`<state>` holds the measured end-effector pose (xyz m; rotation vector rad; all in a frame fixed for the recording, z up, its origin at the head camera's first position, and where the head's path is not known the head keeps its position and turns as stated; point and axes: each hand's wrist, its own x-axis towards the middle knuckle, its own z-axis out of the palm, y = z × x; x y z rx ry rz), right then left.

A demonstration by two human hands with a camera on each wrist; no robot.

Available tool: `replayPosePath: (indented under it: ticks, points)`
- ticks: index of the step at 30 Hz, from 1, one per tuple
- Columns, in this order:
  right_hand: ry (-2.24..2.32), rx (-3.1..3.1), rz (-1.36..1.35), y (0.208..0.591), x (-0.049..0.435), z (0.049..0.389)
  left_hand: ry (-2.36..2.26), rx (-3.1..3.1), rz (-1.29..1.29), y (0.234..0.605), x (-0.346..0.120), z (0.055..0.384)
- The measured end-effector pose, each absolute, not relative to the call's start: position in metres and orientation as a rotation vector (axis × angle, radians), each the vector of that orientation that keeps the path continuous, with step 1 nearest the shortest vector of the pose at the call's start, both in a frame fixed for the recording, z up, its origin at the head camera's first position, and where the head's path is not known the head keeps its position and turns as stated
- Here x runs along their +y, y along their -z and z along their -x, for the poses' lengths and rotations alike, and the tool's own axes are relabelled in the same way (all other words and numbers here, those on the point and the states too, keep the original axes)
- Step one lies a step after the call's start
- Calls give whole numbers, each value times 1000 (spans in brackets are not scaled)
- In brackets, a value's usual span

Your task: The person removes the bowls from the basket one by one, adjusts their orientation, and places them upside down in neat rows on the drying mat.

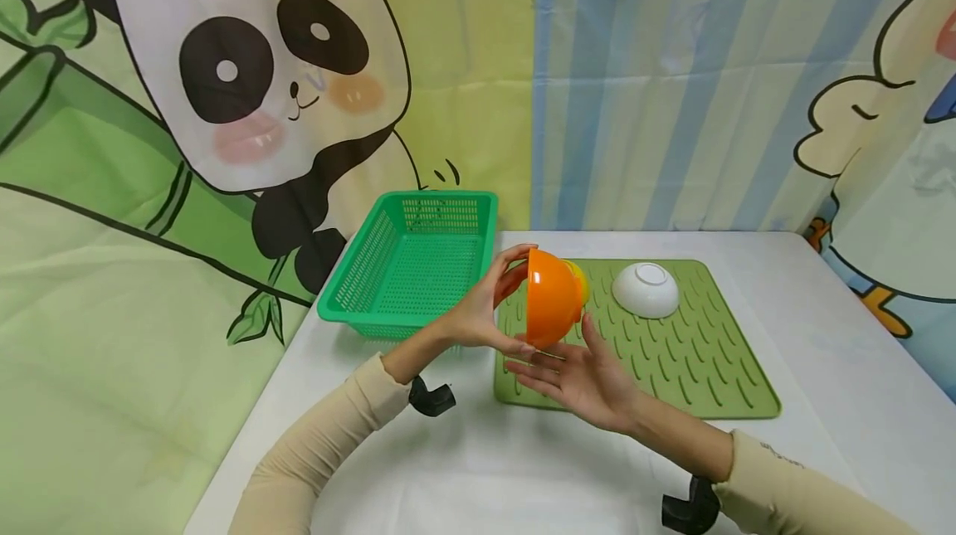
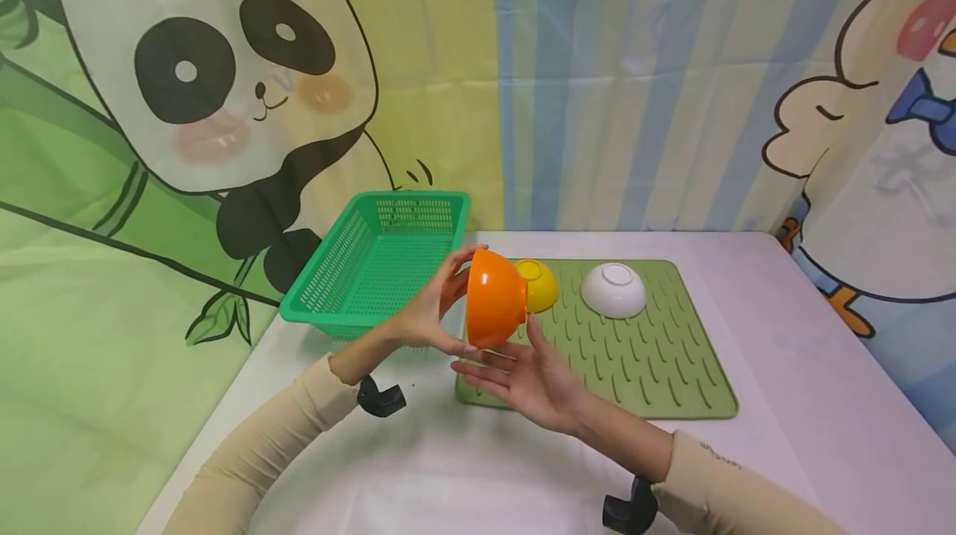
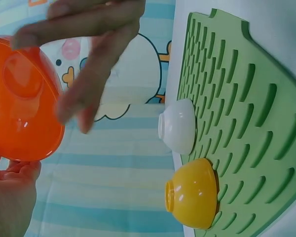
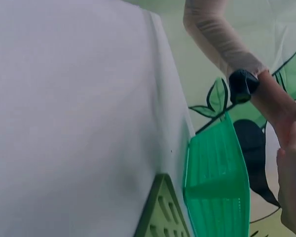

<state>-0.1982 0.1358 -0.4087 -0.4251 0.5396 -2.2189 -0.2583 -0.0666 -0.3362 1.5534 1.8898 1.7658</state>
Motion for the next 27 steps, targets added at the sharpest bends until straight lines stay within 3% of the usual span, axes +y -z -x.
replayPosePath:
  ticks: [27]
  points:
    - [2331, 538, 406, 391, 132, 195, -1824, 1938, -1639, 336, -69, 258]
